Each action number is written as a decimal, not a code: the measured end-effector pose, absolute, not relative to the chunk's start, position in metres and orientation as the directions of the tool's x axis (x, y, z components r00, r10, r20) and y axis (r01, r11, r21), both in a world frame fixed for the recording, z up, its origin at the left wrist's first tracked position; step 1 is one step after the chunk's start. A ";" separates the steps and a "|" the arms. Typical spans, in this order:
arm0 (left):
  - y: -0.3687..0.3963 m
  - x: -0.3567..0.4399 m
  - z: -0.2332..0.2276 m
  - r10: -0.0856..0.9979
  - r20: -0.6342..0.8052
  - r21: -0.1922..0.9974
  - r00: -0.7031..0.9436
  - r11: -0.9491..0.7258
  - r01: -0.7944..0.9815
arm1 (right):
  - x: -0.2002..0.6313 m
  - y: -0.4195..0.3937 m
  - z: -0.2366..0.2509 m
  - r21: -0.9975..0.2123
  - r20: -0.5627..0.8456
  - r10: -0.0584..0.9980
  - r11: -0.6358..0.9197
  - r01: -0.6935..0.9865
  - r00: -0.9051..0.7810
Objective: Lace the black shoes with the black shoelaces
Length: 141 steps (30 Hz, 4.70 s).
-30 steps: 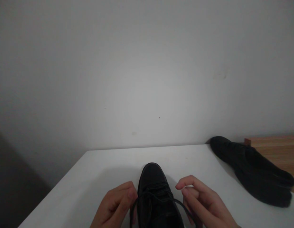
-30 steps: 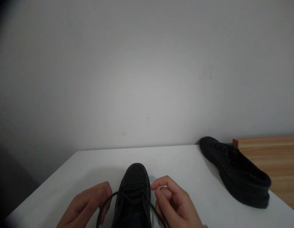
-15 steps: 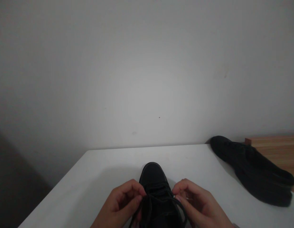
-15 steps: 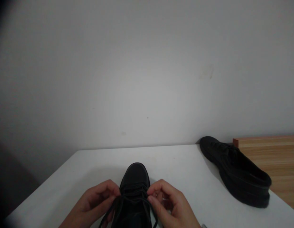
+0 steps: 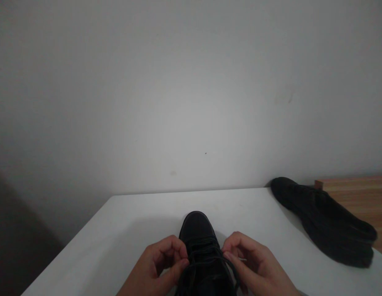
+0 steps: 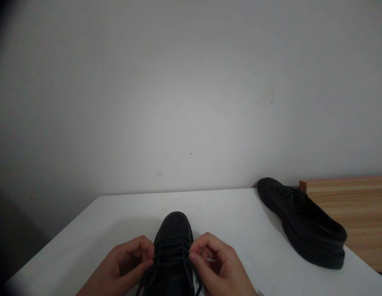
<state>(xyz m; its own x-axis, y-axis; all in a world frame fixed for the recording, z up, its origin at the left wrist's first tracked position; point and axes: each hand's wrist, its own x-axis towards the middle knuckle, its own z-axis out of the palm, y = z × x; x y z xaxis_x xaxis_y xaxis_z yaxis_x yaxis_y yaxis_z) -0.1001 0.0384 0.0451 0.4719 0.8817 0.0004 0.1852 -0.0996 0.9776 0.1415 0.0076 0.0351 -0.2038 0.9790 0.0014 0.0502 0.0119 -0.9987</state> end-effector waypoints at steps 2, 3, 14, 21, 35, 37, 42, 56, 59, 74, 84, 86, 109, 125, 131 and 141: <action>0.039 -0.100 0.044 0.884 0.036 0.965 0.466 -0.152 0.213 | 0.141 0.008 0.037 -0.998 0.011 0.980 0.025 0.065 -0.200; 0.039 -0.100 0.044 0.886 0.056 0.957 0.461 -0.179 0.229 | 0.140 0.007 0.037 -0.997 0.014 0.979 0.028 0.070 -0.204; 0.032 -0.095 0.051 0.865 0.339 0.812 0.371 -0.467 0.349 | 0.137 0.004 0.031 -0.988 0.090 0.969 0.115 0.098 -0.230; 0.032 -0.100 0.048 0.840 0.368 0.782 0.398 -0.511 0.357 | 0.134 0.003 0.032 -0.959 0.243 0.947 0.267 0.092 -0.212; 0.034 -0.097 0.052 0.893 0.100 0.941 0.440 -0.228 0.250 | 0.138 0.000 0.041 -0.996 0.084 0.963 0.083 -0.018 -0.257; 0.034 -0.099 0.051 0.887 0.110 0.946 0.449 -0.232 0.226 | 0.138 0.000 0.042 -0.996 0.085 0.965 0.087 -0.002 -0.246; 0.037 -0.101 0.045 0.875 0.203 0.943 0.440 -0.296 0.153 | 0.137 0.002 0.038 -0.998 0.061 0.972 0.064 0.009 -0.226; 0.033 -0.097 0.049 0.922 0.188 0.966 0.339 -0.236 0.105 | 0.136 0.002 0.038 -0.991 0.114 0.983 0.102 -0.087 -0.141; 0.033 -0.098 0.049 0.920 0.161 0.970 0.357 -0.214 0.116 | 0.136 0.003 0.038 -0.992 0.087 0.983 0.071 -0.100 -0.164; 0.037 -0.099 0.047 0.893 0.055 0.961 0.446 -0.169 0.219 | 0.138 0.011 0.025 -0.930 -0.032 0.963 -0.127 -0.345 -0.268; 0.031 -0.097 0.054 0.928 0.131 0.989 0.347 -0.148 0.022 | 0.140 0.013 0.039 -0.972 0.028 0.981 -0.018 -0.232 -0.192; 0.031 -0.099 0.053 0.923 0.126 0.989 0.364 -0.146 0.027 | 0.140 0.013 0.039 -0.971 0.030 0.980 -0.018 -0.239 -0.195; 0.034 -0.103 0.047 0.955 0.095 0.990 0.281 -0.060 -0.131 | 0.137 0.008 0.035 -0.909 -0.001 0.991 -0.057 -0.413 -0.133; 0.034 -0.098 0.042 0.911 0.120 0.986 0.394 -0.156 0.059 | 0.139 0.010 0.032 -0.919 0.079 0.972 -0.015 -0.393 -0.221; 0.031 -0.099 0.052 0.959 0.130 0.990 0.253 -0.139 0.018 | 0.147 0.012 0.036 -0.944 0.076 0.997 0.080 -0.320 0.024; 0.044 -0.108 0.046 0.991 0.121 0.960 0.049 -0.104 -0.260 | 0.146 0.012 0.040 -0.902 0.028 0.995 0.065 -0.428 0.093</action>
<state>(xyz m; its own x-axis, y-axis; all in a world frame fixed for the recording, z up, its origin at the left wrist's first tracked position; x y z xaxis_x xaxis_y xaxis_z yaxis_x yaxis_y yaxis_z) -0.1079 0.0440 0.0464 0.0489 0.9915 0.1207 -0.2596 -0.1041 0.9601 0.1461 0.0121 0.0397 0.0927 0.9953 0.0282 -0.4278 0.0654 -0.9015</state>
